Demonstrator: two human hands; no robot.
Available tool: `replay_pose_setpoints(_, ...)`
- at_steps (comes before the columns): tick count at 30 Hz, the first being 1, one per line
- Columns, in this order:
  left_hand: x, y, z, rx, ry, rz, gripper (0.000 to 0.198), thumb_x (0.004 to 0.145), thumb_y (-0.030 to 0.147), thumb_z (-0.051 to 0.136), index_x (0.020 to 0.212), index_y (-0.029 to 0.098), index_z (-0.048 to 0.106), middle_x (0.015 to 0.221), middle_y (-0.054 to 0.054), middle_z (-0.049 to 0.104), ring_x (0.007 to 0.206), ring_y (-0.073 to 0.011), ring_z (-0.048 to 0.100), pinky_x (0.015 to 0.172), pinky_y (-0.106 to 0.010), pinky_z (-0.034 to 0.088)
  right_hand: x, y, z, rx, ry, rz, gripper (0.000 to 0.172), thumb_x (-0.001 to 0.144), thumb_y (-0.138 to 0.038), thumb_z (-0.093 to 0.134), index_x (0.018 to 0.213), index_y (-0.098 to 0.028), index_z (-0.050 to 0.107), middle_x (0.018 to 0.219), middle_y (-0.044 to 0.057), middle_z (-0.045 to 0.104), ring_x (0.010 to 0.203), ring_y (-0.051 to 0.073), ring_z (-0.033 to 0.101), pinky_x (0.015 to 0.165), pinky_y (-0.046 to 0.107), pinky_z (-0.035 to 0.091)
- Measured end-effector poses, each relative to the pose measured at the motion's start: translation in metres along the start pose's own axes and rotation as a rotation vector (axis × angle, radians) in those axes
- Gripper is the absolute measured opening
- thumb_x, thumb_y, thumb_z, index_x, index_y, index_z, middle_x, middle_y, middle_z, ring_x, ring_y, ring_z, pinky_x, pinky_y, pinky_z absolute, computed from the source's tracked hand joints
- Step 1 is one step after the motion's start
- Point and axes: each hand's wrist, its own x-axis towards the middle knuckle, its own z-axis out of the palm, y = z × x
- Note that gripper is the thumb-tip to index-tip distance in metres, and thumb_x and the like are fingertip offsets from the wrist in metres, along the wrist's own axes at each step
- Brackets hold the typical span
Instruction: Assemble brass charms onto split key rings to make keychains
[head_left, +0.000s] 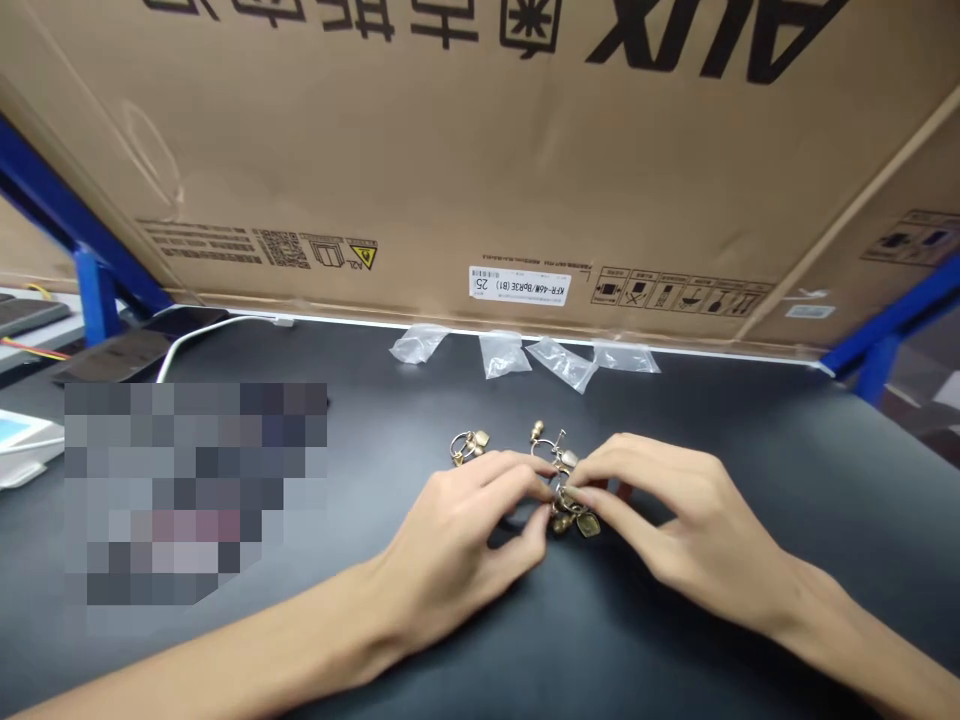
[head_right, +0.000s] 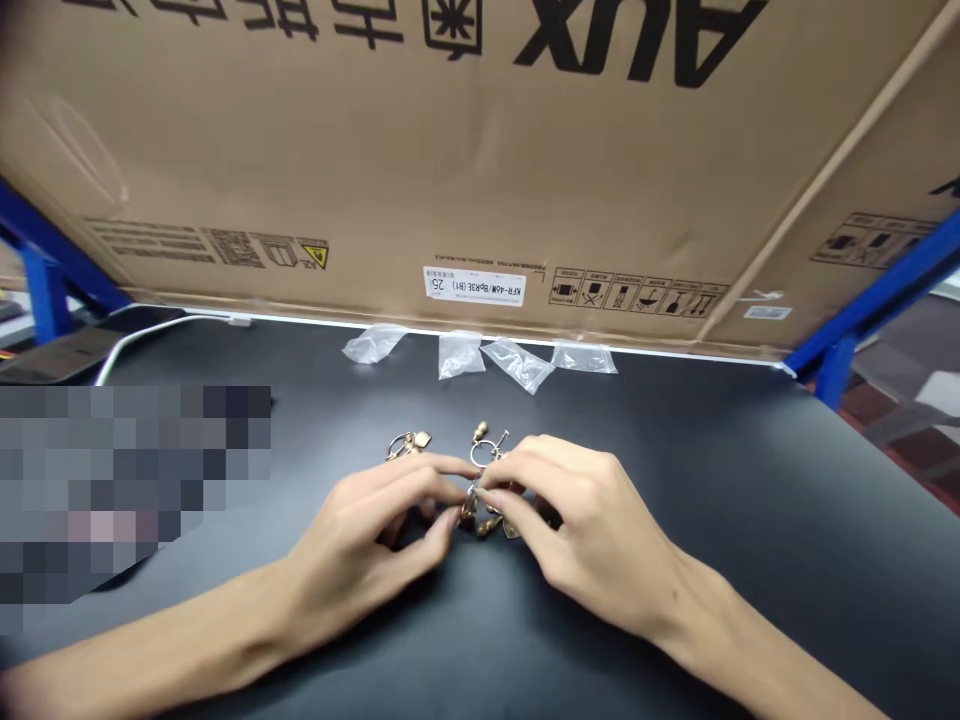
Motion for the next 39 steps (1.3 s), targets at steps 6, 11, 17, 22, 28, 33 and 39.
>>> replay_pose_setpoints(6,-0.001,0.002,0.001,0.006,-0.014,0.021,0.012,0.088,0.011,0.055,0.091,0.021,0.06,0.106,-0.002,0.072,0.068,-0.0098,0.064,0.069,-0.023,0.053,0.0,-0.002,0.002,0.013,0.018,-0.024,0.011,0.095,-0.015,0.056,0.096,-0.021,0.065,0.087,0.002,0.069,0.077,0.015,0.064,0.073,0.027,0.052)
replay_pose_setpoints(11,-0.001,0.001,0.003,-0.051,-0.019,-0.029,0.011,0.089,0.013,0.054,0.09,0.021,0.06,0.1,0.0,0.072,0.066,-0.0091,0.061,0.067,-0.022,0.052,-0.001,-0.002,0.004,0.024,0.027,-0.05,0.011,0.095,-0.014,0.056,0.097,-0.02,0.065,0.088,0.002,0.069,0.076,0.013,0.064,0.072,0.025,0.052)
replay_pose_setpoints(17,0.0,0.002,-0.002,-0.104,-0.052,-0.202,0.029,0.093,0.023,0.055,0.122,0.026,0.055,0.095,0.001,0.069,0.062,-0.0093,0.055,0.065,-0.023,0.05,-0.003,0.002,0.003,-0.098,0.079,-0.171,0.013,0.094,-0.01,0.057,0.1,-0.018,0.063,0.09,0.003,0.069,0.078,0.014,0.064,0.071,0.026,0.051)
replay_pose_setpoints(22,0.002,0.0,-0.005,-0.071,-0.034,-0.088,0.017,0.096,0.021,0.052,0.106,0.024,0.065,0.085,0.001,0.067,0.059,-0.009,0.053,0.064,-0.023,0.047,-0.005,0.002,0.001,-0.175,0.108,-0.229,0.013,0.092,-0.008,0.058,0.1,-0.017,0.063,0.088,0.003,0.069,0.075,0.014,0.064,0.069,0.026,0.051)
replay_pose_setpoints(28,0.0,-0.001,-0.004,-0.012,0.073,-0.132,0.009,0.094,0.017,0.054,0.097,0.021,0.061,0.077,0.003,0.066,0.057,-0.0085,0.054,0.056,-0.02,0.043,-0.007,0.002,0.009,-0.279,0.139,-0.347,0.014,0.092,-0.006,0.058,0.101,-0.015,0.063,0.086,0.004,0.07,0.073,0.014,0.064,0.064,0.025,0.049)
replay_pose_setpoints(33,0.0,-0.005,-0.006,0.121,0.028,0.043,0.007,0.093,0.02,0.057,0.096,0.021,0.063,0.072,0.003,0.066,0.052,-0.0083,0.051,0.051,-0.021,0.038,-0.006,0.005,0.007,-0.339,0.176,-0.342,0.015,0.091,-0.005,0.059,0.101,-0.015,0.063,0.086,0.004,0.071,0.071,0.014,0.064,0.065,0.026,0.05)
replay_pose_setpoints(39,0.002,-0.005,-0.007,0.17,0.059,-0.05,0.009,0.094,0.019,0.052,0.09,0.02,0.061,0.072,0.002,0.066,0.058,-0.0098,0.057,0.051,-0.021,0.04,-0.006,0.008,0.009,-0.357,0.158,-0.377,0.016,0.09,-0.004,0.059,0.102,-0.014,0.063,0.086,0.005,0.072,0.073,0.014,0.066,0.064,0.025,0.05)
